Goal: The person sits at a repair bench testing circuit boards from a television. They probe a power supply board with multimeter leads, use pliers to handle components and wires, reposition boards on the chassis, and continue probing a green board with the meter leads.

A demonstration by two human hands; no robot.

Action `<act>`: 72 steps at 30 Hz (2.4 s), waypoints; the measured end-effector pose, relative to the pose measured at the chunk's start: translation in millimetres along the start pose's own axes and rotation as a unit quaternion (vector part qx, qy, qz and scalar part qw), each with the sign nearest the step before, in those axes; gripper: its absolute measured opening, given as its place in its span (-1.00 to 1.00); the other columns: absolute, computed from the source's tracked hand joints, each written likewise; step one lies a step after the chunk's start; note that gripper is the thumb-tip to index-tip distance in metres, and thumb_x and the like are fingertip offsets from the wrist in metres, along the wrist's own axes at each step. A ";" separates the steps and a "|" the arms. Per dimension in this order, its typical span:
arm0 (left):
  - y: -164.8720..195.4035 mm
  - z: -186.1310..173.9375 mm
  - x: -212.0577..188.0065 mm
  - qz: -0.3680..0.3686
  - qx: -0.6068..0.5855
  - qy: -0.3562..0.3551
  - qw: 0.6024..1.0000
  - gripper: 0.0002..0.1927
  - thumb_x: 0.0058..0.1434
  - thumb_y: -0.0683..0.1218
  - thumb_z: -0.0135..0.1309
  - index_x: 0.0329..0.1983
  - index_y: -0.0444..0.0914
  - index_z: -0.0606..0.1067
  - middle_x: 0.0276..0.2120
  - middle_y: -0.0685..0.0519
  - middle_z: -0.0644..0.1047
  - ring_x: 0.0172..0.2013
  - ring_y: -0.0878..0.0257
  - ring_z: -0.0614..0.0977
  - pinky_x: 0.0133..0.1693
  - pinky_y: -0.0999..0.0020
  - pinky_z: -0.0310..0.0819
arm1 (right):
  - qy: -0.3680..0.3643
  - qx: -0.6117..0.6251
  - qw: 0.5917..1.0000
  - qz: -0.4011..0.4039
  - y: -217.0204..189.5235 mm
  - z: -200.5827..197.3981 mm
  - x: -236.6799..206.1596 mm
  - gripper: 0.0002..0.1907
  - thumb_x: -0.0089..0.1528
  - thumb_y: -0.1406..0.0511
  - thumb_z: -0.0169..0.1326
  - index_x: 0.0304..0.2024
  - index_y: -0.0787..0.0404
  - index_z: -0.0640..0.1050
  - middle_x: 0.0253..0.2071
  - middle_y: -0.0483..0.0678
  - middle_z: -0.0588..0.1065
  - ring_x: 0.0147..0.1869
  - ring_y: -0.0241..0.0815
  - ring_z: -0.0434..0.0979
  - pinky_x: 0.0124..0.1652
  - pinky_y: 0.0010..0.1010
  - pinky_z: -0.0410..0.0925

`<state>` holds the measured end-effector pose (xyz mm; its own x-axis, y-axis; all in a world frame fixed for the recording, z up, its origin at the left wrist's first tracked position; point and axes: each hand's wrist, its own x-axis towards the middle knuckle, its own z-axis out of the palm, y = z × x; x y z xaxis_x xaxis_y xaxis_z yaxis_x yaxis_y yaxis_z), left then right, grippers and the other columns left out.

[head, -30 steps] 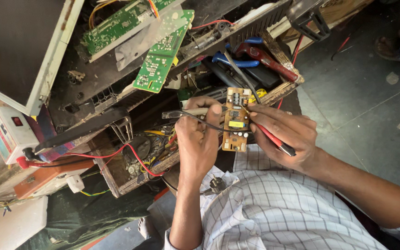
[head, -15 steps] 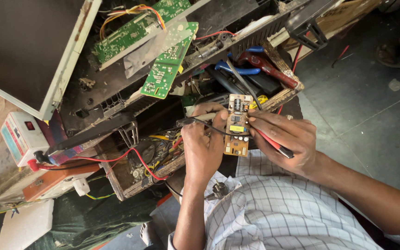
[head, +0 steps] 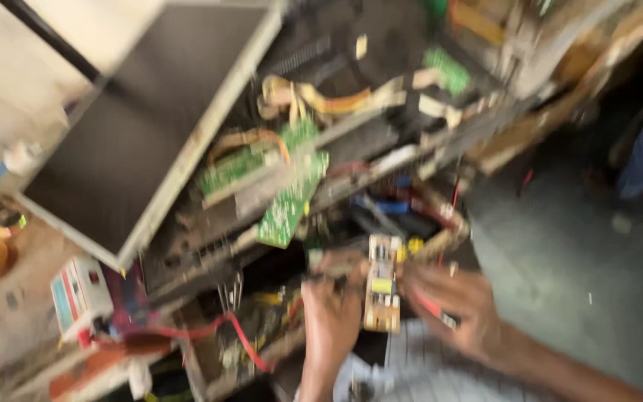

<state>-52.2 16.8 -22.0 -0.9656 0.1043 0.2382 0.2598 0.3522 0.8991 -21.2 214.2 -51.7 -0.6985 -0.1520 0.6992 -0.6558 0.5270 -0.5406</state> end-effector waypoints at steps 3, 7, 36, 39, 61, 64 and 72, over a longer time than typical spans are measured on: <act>13.0 0.6 -0.4 0.050 0.011 0.025 0.998 -0.93 0.21 -0.22 0.15 -0.31 -0.36 0.59 -0.35 -0.09 0.67 -0.31 0.01 0.70 -0.23 0.21 0.50 | -0.006 0.002 1.000 0.006 -3.3 -6.5 2.8 -0.67 0.07 0.43 0.30 -0.08 0.25 0.64 -0.01 0.01 0.63 -0.10 -0.14 0.75 -0.21 -0.46 0.59; 21.2 0.8 -6.2 0.041 0.022 0.024 0.999 -0.91 0.20 -0.22 0.17 -0.37 -0.37 0.59 -0.39 -0.10 0.66 -0.36 0.03 0.69 -0.28 0.21 0.48 | -0.022 -0.006 1.000 0.010 -9.8 -15.3 -1.0 -0.65 0.05 0.42 0.31 -0.09 0.27 0.65 -0.01 0.03 0.64 -0.14 -0.14 0.73 -0.25 -0.43 0.57; 25.5 -1.1 -1.3 0.048 -0.012 0.025 0.998 -0.89 0.22 -0.23 0.15 -0.35 -0.42 0.57 -0.39 -0.10 0.65 -0.36 0.10 0.69 -0.25 0.28 0.51 | -0.013 0.001 1.000 0.015 -3.8 -7.2 -3.2 -0.66 0.06 0.42 0.33 -0.09 0.23 0.66 -0.02 0.00 0.65 -0.15 -0.17 0.75 -0.26 -0.47 0.57; 24.0 -1.6 -0.2 0.042 -0.013 0.016 0.999 -0.88 0.23 -0.23 0.14 -0.37 -0.42 0.56 -0.40 -0.10 0.65 -0.38 0.10 0.69 -0.28 0.27 0.51 | -0.015 -0.005 1.000 0.012 -3.6 -7.3 -1.9 -0.66 0.06 0.42 0.33 -0.09 0.23 0.66 -0.02 0.00 0.65 -0.15 -0.17 0.74 -0.26 -0.46 0.57; -6.7 -14.5 -14.1 0.067 -0.042 0.010 0.997 -0.90 0.37 -0.23 0.12 -0.11 -0.39 0.52 -0.20 -0.08 0.60 -0.21 0.15 0.65 -0.14 0.31 0.51 | -0.061 0.012 0.997 0.049 -6.2 11.3 -0.6 -0.79 0.23 0.47 0.26 -0.07 0.31 0.60 -0.09 0.07 0.62 -0.10 -0.09 0.71 -0.21 -0.42 0.52; -6.9 -14.5 -13.4 0.025 -0.033 -0.001 0.999 -0.86 0.35 -0.21 0.14 -0.06 -0.34 0.51 -0.20 -0.07 0.59 -0.23 0.12 0.66 -0.16 0.29 0.54 | -0.066 0.008 0.997 0.042 -4.2 9.5 9.5 -0.78 0.26 0.47 0.25 -0.03 0.32 0.60 -0.07 0.08 0.62 -0.14 -0.11 0.71 -0.25 -0.45 0.50; -4.3 -15.6 -22.6 0.071 -0.003 -0.021 0.997 -0.86 0.36 -0.22 0.16 -0.05 -0.33 0.51 -0.15 -0.08 0.58 -0.13 -0.01 0.65 -0.05 0.23 0.54 | -0.095 -0.009 0.994 0.056 -4.7 1.2 17.9 -0.76 0.25 0.45 0.24 -0.02 0.37 0.59 -0.09 0.09 0.63 -0.24 -0.12 0.69 -0.30 -0.43 0.46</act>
<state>-31.7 -1.5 -25.5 -0.9177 0.1921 0.3478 0.3939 0.3251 0.8597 -31.0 208.0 -37.2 -0.8091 -0.2461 0.5336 -0.5672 0.5643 -0.5998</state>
